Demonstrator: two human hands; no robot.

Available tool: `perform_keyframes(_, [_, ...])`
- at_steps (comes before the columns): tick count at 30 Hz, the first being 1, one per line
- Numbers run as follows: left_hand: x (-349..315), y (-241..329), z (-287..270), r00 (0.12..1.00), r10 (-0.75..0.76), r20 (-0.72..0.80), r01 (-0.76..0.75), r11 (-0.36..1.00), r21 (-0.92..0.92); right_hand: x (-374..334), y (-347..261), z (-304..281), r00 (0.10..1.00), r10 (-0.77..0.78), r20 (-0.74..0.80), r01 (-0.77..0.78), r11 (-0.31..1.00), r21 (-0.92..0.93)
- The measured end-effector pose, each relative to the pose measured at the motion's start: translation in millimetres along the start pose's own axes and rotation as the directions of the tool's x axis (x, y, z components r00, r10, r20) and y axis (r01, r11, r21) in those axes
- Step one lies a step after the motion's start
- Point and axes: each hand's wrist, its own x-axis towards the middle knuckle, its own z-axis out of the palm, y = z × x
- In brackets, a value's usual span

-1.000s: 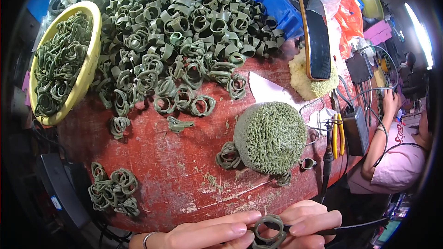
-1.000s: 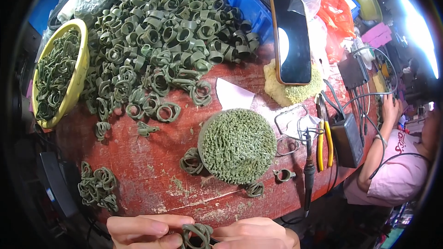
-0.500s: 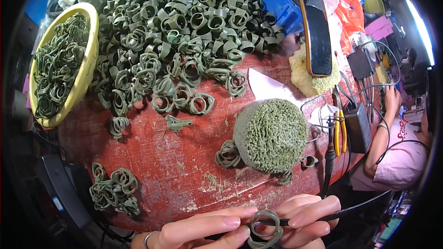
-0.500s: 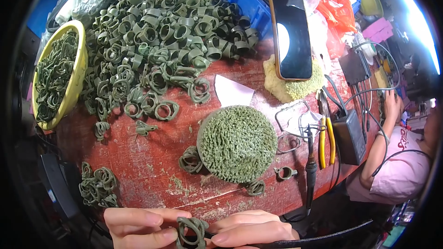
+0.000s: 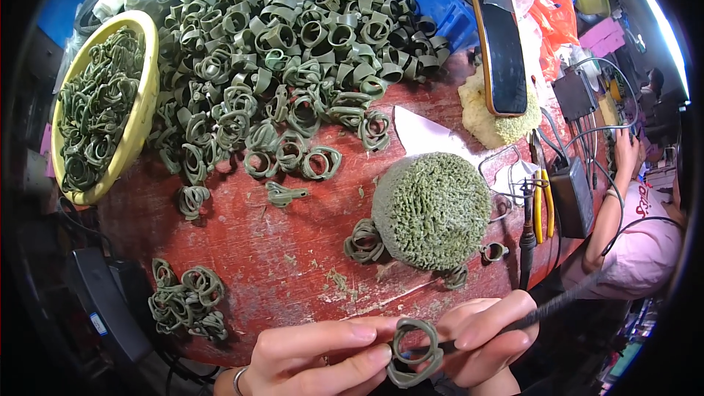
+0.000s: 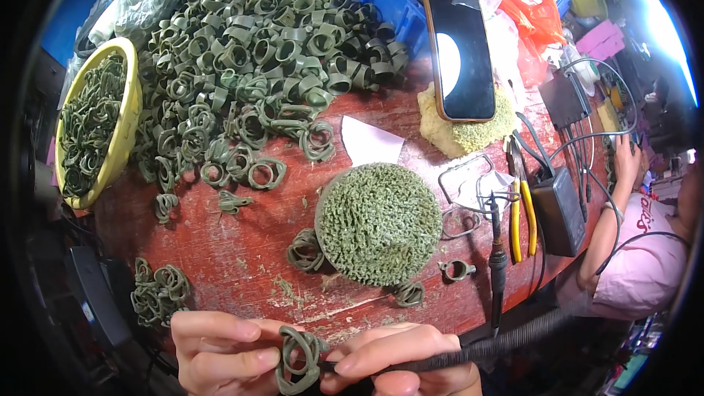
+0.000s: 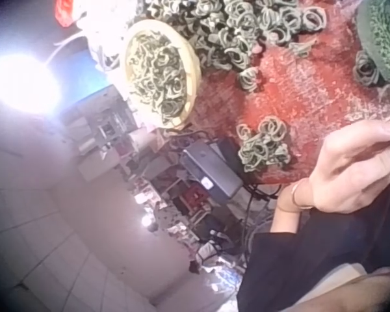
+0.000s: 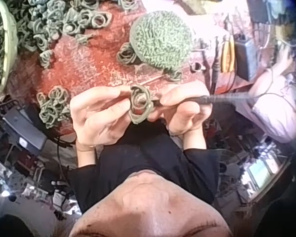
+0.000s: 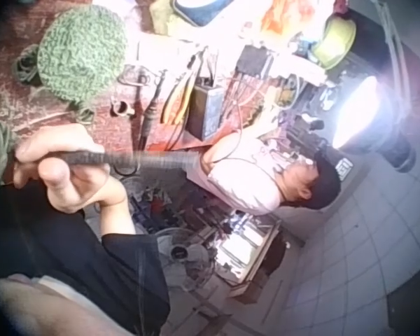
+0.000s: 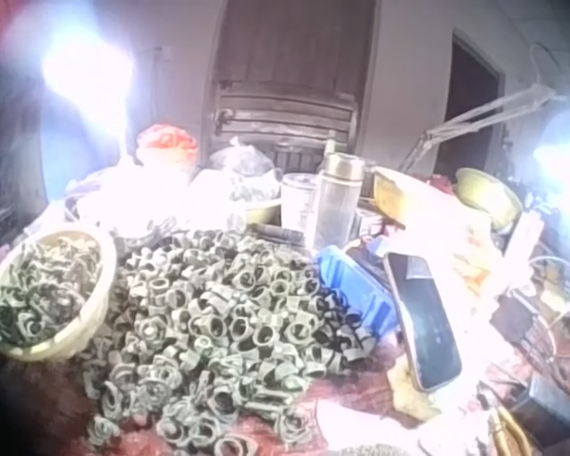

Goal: Trimming and assembling green wax ring components onto a base for candle production.

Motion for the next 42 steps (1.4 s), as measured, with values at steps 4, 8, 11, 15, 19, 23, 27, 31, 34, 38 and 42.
perform_keyframes(4, [7,4,-7,0.992,-0.124,0.032,0.124,0.992,0.002,-4,0,3,0.987,0.156,-0.028,-0.141,0.946,0.291])
perform_keyframes(8, [10,6,14,0.912,-0.401,-0.081,0.318,0.819,-0.478,10,-6,-1,0.978,-0.074,0.197,0.119,0.967,-0.227])
perform_keyframes(11, [5,1,8,0.906,-0.422,-0.039,0.367,0.826,-0.427,9,-9,-7,0.927,0.009,0.375,0.076,0.974,-0.212])
perform_keyframes(15, [6,3,2,0.882,-0.471,0.026,0.395,0.708,-0.586,2,-4,5,0.999,-0.016,-0.028,0.027,0.891,0.453])
perform_keyframes(19, [10,12,10,0.92,-0.39,0.047,0.343,0.742,-0.576,7,-24,-17,0.961,-0.201,0.192,0.229,0.964,-0.135])
perform_keyframes(23, [0,6,-2,0.938,-0.347,0.004,0.303,0.811,-0.501,1,-4,-4,0.951,-0.219,0.221,0.263,0.944,-0.198])
perform_keyframes(27, [1,6,-1,0.95,-0.31,0.044,0.305,0.883,-0.356,4,-22,-5,0.979,-0.103,0.174,0.119,0.989,-0.084])
perform_keyframes(31, [-1,5,-1,0.932,-0.361,0.02,0.329,0.824,-0.461,6,-17,-3,0.99,-0.101,0.102,0.094,0.993,0.069])
perform_keyframes(34, [0,4,0,0.923,-0.384,0.011,0.339,0.8,-0.496,7,-19,-1,0.987,-0.102,0.123,0.11,0.992,-0.06])
perform_keyframes(38, [4,5,2,0.919,-0.394,-0.015,0.342,0.816,-0.466,4,-12,1,0.989,-0.113,0.091,0.103,0.988,0.112])
perform_keyframes(42, [2,4,4,0.932,-0.355,-0.07,0.288,0.844,-0.452,5,-8,-5,0.974,-0.211,0.086,0.203,0.975,0.091])
